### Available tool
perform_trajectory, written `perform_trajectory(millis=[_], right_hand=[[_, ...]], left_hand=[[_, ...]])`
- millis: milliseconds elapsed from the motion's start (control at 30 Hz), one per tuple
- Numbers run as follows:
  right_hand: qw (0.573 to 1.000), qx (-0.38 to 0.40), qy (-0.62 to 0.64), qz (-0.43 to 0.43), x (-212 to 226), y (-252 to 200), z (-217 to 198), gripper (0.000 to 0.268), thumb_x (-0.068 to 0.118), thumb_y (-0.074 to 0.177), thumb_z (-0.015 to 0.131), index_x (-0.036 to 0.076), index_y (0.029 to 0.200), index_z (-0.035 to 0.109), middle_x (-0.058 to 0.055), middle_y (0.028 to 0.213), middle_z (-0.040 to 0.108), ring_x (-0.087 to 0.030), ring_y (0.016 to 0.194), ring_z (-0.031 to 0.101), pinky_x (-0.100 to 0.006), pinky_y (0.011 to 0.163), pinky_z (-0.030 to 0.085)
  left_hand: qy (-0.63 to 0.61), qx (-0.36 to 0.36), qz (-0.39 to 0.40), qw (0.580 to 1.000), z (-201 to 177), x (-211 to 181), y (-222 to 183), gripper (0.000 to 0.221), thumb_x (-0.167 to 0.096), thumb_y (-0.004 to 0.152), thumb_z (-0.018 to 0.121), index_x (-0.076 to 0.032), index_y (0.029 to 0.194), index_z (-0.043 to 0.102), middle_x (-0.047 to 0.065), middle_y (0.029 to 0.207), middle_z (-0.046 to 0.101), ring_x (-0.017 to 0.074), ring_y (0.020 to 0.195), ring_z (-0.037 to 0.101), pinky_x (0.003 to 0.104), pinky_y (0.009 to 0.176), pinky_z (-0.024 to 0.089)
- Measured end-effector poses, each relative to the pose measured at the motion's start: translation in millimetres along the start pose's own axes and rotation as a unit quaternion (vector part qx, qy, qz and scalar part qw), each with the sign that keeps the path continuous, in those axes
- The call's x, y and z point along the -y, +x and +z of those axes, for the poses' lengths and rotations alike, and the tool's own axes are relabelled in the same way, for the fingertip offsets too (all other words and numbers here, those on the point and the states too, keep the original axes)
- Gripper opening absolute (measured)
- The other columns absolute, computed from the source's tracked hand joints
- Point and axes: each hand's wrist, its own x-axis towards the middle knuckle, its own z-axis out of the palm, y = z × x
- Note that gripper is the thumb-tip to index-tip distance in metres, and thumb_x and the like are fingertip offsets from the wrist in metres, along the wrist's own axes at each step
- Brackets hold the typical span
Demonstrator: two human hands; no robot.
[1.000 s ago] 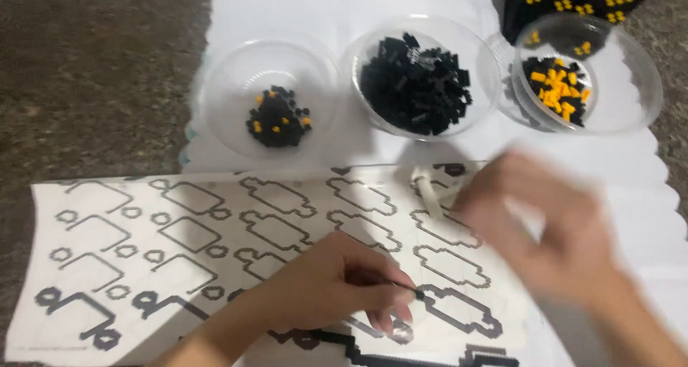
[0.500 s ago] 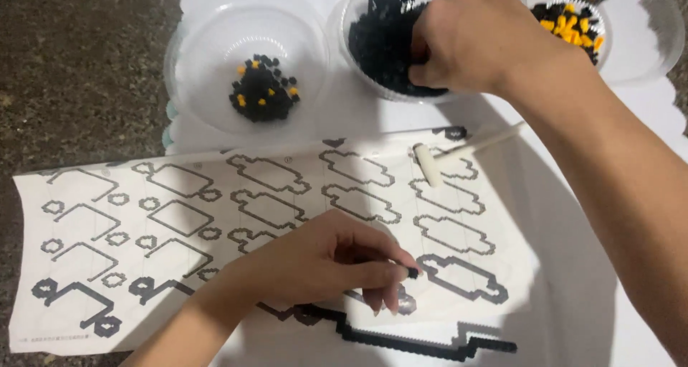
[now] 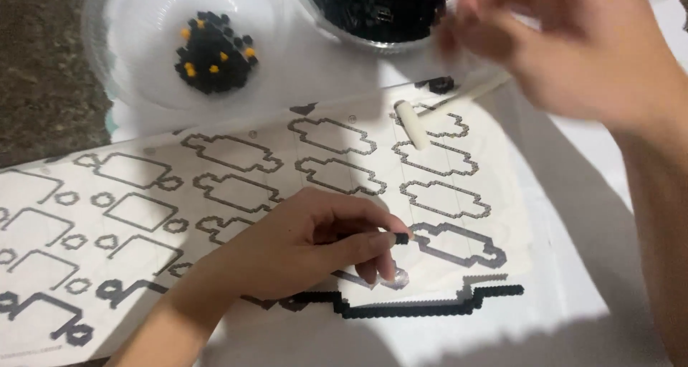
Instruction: Assembling a model using small interlocking plastic blocks by following a printed pattern and using a pressing tool.
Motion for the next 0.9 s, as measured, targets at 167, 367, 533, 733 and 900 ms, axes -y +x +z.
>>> perform_trajectory(millis=[167, 367, 533, 733, 900], right_hand=[[0.937, 0.081, 0.334, 0.065, -32, -52, 12, 0.021, -0.008, 0.091, 0.046, -0.004, 0.104, 0.062, -0.013, 0.078, 0.070, -0.015, 0.061, 0.064, -0.020, 0.054, 0.054], [0.906, 0.081, 0.399, 0.117, -42, -52, 15, 0.027, 0.002, 0.089, 0.053, -0.006, 0.113, 0.062, -0.015, 0.079, 0.069, -0.019, 0.067, 0.062, -0.023, 0.052, 0.048], [0.866, 0.188, 0.460, 0.044, -61, -49, 28, 0.014, 0.001, 0.090, 0.054, -0.001, 0.100, 0.063, -0.014, 0.088, 0.074, -0.015, 0.063, 0.068, -0.020, 0.061, 0.061], [0.851, 0.145, 0.493, 0.107, -57, -46, 26, 0.012, 0.000, 0.089, 0.054, -0.003, 0.097, 0.063, -0.018, 0.086, 0.073, -0.019, 0.062, 0.066, -0.025, 0.058, 0.057], [0.856, 0.127, 0.486, 0.124, -61, -51, 29, 0.013, 0.000, 0.088, 0.055, -0.004, 0.098, 0.062, -0.020, 0.083, 0.073, -0.020, 0.060, 0.065, -0.025, 0.057, 0.056]], left_hand=[[0.062, -0.018, -0.062, 0.996, -1, -15, 2, 0.025, -0.020, 0.087, 0.057, -0.003, 0.102, 0.067, 0.005, 0.091, 0.076, 0.0081, 0.059, 0.058, 0.020, 0.050, 0.049], [0.062, 0.027, -0.077, 0.995, -4, -20, 3, 0.026, -0.019, 0.089, 0.053, -0.004, 0.104, 0.067, 0.004, 0.089, 0.075, 0.0084, 0.058, 0.058, 0.021, 0.057, 0.053], [-0.022, -0.022, -0.056, 0.998, -5, -10, 5, 0.030, -0.016, 0.088, 0.056, 0.002, 0.109, 0.068, 0.012, 0.085, 0.074, 0.0104, 0.060, 0.059, 0.022, 0.056, 0.058], [-0.098, -0.040, -0.117, 0.987, -13, -9, 6, 0.086, -0.066, 0.080, 0.037, 0.003, 0.130, 0.053, 0.014, 0.124, 0.069, 0.0204, 0.092, 0.075, 0.032, 0.089, 0.057], [-0.098, -0.043, -0.100, 0.989, -8, -15, 4, 0.090, -0.066, 0.080, 0.023, 0.001, 0.131, 0.053, 0.014, 0.123, 0.069, 0.0205, 0.092, 0.074, 0.033, 0.090, 0.054]])
